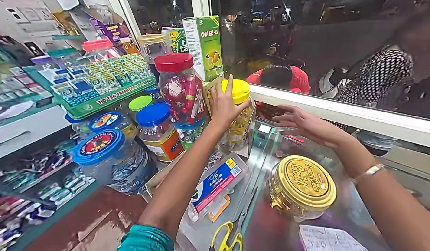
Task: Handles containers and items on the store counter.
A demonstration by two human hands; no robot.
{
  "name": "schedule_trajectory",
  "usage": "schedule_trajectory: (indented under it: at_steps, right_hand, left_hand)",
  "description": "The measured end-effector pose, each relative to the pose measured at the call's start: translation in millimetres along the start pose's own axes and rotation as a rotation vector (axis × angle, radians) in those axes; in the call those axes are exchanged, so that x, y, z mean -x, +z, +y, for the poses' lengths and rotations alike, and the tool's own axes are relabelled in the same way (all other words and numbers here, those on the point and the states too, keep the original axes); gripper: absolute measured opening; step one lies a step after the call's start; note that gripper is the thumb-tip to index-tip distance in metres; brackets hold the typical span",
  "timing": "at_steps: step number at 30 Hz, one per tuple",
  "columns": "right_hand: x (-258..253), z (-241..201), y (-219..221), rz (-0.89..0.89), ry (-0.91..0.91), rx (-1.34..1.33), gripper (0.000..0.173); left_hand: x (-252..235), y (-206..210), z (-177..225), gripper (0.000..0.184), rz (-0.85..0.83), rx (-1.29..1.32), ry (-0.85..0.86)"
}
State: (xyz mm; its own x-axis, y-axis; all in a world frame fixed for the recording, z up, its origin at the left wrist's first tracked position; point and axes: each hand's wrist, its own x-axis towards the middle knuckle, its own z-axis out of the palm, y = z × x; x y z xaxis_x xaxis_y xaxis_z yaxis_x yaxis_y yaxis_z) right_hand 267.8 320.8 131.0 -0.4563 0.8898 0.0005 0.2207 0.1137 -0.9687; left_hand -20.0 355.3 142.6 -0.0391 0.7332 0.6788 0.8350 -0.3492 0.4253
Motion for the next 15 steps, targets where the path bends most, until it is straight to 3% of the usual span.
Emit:
schedule_trajectory:
  at_steps: [3, 5, 7, 12, 14, 15]
  right_hand:
    - [73, 25, -20, -0.215, -0.160, 0.156, 0.122]
    - [114, 35, -14, -0.376, -0.196, 0.278, 0.141]
    - [132, 42, 6, -0.322, -0.200, 0.348, 0.141]
    - [122, 63, 69, 0.215, -0.544, 0.438, 0.128]
    - [119, 68, 80, 0.300, -0.607, 0.385, 0.119]
    - [118, 66, 83, 0.335, -0.615, 0.344, 0.116]
  left_hand:
    - [8, -8, 3, 0.110, -0.047, 0.045, -0.055]
    - [15, -18, 10, 0.112, -0.074, 0.083, -0.074]
    - [24, -37, 21, 0.105, -0.037, 0.191, -0.032]
    - [63, -162, 74, 0.059, 0.139, 0.665, 0.340]
    - [75, -193, 49, 0.037, 0.278, 0.934, 0.733]
    - [62, -186, 19, 0.026, 0.451, 1.078, 1.093]
